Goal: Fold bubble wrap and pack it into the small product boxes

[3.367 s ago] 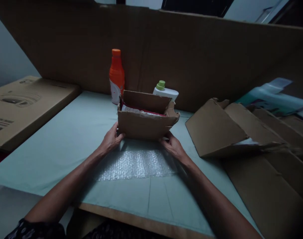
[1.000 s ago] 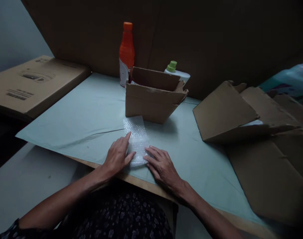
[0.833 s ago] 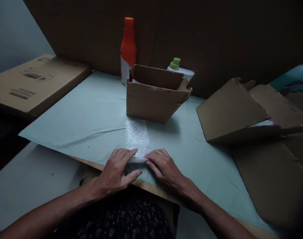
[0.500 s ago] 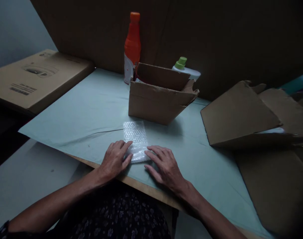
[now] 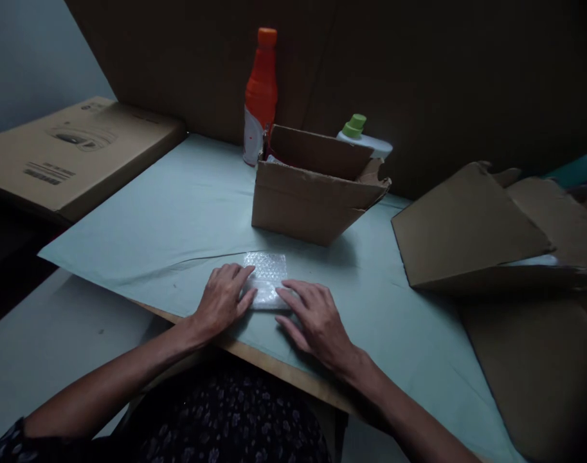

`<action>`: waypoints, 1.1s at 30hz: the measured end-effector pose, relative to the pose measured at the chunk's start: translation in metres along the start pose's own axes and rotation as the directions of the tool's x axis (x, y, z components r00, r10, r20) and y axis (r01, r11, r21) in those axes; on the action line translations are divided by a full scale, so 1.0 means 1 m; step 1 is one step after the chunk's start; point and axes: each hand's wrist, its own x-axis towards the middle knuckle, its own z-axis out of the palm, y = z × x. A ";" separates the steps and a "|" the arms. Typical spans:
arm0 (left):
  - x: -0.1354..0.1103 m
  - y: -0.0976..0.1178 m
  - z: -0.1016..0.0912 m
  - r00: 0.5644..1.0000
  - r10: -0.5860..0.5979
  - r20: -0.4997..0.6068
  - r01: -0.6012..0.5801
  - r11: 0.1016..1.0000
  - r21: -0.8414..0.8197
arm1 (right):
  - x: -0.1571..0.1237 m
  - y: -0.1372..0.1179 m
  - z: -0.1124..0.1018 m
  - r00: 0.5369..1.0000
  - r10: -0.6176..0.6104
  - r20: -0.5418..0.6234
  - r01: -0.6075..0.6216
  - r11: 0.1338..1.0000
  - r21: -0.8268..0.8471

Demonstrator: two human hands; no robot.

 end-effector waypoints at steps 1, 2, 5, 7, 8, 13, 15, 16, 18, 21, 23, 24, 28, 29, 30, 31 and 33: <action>0.000 -0.001 0.001 1.000 0.012 -0.021 -0.012 1.000 0.010 | 0.003 0.000 0.002 0.999 -0.029 0.045 0.030 0.999 -0.012; -0.001 0.000 0.001 0.999 0.035 -0.039 -0.035 0.999 -0.001 | 0.007 0.001 0.005 0.996 -0.042 0.081 0.043 0.999 -0.011; -0.010 0.002 -0.006 0.995 0.070 -0.075 -0.079 0.988 -0.133 | 0.017 0.006 0.011 0.994 0.016 0.108 -0.025 0.996 0.088; -0.017 0.004 -0.014 0.997 -0.054 -0.054 0.036 0.956 -0.291 | 0.021 0.009 0.011 0.986 0.122 0.110 -0.144 0.965 0.220; -0.019 0.004 -0.018 0.985 -0.173 -0.029 0.147 0.906 -0.397 | 0.022 0.009 0.010 0.974 0.191 0.123 -0.220 0.930 0.294; -0.015 0.012 -0.029 0.726 -0.552 0.409 0.570 0.151 -0.808 | 0.025 0.001 0.002 0.861 0.406 0.306 -0.501 0.578 0.644; -0.009 0.018 -0.026 0.695 -0.512 0.504 0.574 -0.026 -0.818 | 0.025 -0.002 0.001 0.869 0.376 0.322 -0.487 0.539 0.687; -0.007 0.022 -0.024 0.707 -0.498 0.503 0.559 -0.044 -0.828 | 0.025 -0.003 0.000 0.881 0.372 0.292 -0.465 0.569 0.678; -0.005 0.028 -0.020 0.764 -0.470 0.441 0.517 0.038 -0.855 | 0.023 -0.001 -0.002 0.898 0.389 0.204 -0.424 0.644 0.637; -0.004 0.033 -0.017 0.881 -0.355 0.312 0.428 0.318 -0.846 | 0.018 0.006 -0.010 0.907 0.344 0.244 -0.414 0.610 0.676; 0.003 0.034 -0.022 0.946 -0.233 0.225 0.313 0.487 -0.815 | 0.016 0.013 -0.021 0.898 0.272 0.346 -0.440 0.579 0.686; 0.012 0.033 -0.027 0.973 -0.169 0.155 0.224 0.561 -0.797 | 0.017 0.016 -0.028 0.892 0.268 0.364 -0.451 0.596 0.664; 0.082 0.028 -0.059 0.936 0.097 -0.339 -0.247 0.866 -0.434 | 0.030 0.038 -0.074 0.901 0.415 0.125 -0.416 0.746 0.520; 0.104 0.025 -0.066 0.891 0.157 -0.427 -0.290 0.919 -0.268 | 0.036 0.044 -0.088 0.900 0.436 0.017 -0.388 0.781 0.488; 0.125 0.023 -0.071 0.860 0.202 -0.469 -0.292 0.948 -0.127 | 0.044 0.051 -0.104 0.891 0.444 -0.096 -0.358 0.816 0.454; 0.142 0.020 -0.073 0.851 0.226 -0.474 -0.268 0.963 -0.022 | 0.052 0.057 -0.119 0.872 0.443 -0.210 -0.332 0.849 0.412; 0.164 0.015 -0.070 0.855 0.273 -0.440 -0.256 0.962 0.099 | 0.071 0.070 -0.147 0.819 0.408 -0.404 -0.299 0.904 0.307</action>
